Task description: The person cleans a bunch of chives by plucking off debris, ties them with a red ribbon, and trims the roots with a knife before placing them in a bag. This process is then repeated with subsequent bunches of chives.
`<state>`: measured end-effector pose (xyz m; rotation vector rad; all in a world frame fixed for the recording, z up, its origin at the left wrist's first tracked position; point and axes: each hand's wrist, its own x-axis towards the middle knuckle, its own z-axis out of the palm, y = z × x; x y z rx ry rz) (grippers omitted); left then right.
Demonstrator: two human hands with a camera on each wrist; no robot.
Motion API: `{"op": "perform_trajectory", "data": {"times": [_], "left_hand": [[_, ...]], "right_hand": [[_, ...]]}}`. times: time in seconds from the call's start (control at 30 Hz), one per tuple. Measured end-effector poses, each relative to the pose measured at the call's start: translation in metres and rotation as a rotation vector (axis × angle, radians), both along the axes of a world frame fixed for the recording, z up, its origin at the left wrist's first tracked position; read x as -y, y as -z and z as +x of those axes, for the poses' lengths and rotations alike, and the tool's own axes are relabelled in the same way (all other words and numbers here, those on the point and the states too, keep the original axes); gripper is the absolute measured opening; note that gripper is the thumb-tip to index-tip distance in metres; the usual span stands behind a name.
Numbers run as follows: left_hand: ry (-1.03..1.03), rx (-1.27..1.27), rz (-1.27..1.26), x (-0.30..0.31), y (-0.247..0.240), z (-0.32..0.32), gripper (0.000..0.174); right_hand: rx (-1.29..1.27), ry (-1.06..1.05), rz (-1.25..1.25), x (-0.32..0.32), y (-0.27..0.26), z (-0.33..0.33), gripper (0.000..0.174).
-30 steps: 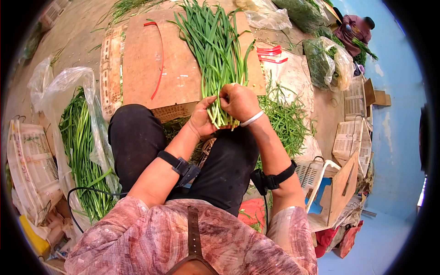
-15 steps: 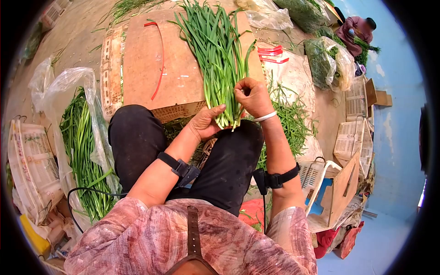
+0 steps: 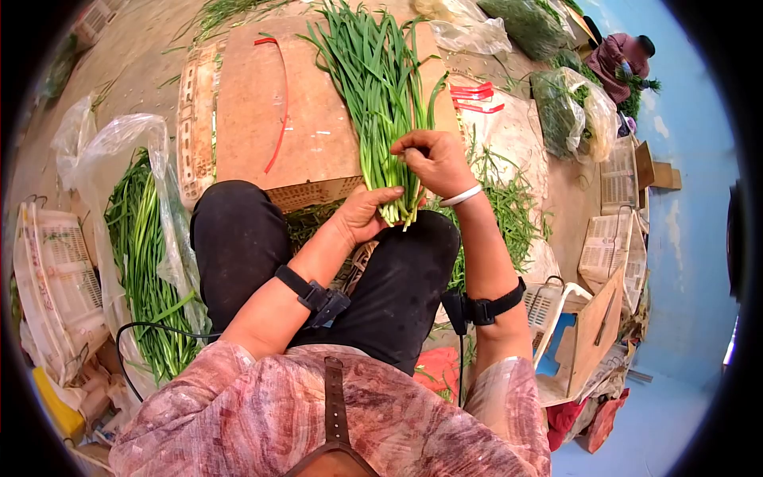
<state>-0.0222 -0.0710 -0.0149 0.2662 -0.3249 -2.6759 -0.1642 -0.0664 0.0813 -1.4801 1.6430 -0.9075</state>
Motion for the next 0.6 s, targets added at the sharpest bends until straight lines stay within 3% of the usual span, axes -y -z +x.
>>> {"op": "perform_trajectory", "data": {"times": [0.03,0.1,0.17,0.2,0.47,0.6], "left_hand": [[-0.001,0.03,-0.02,0.001,0.0,0.001,0.04],[-0.002,0.059,-0.038,0.0,-0.003,0.001,0.039],[-0.034,0.154,-0.05,0.0,-0.008,0.002,0.037],[-0.037,0.154,-0.048,0.0,-0.011,0.002,0.037],[-0.015,0.374,-0.22,0.004,-0.024,0.003,0.044],[-0.017,0.366,-0.276,0.005,-0.022,0.003,0.049]], "right_hand": [[-0.197,-0.043,-0.021,0.002,-0.006,0.005,0.015],[-0.311,-0.073,-0.037,0.004,-0.007,0.009,0.015],[-0.636,-0.151,-0.248,0.009,0.01,0.005,0.013],[-0.694,-0.195,-0.232,0.011,0.013,0.005,0.01],[-0.952,-0.24,-0.206,0.006,0.006,0.017,0.007],[-1.042,-0.26,-0.195,0.006,0.006,0.023,0.006]]}}
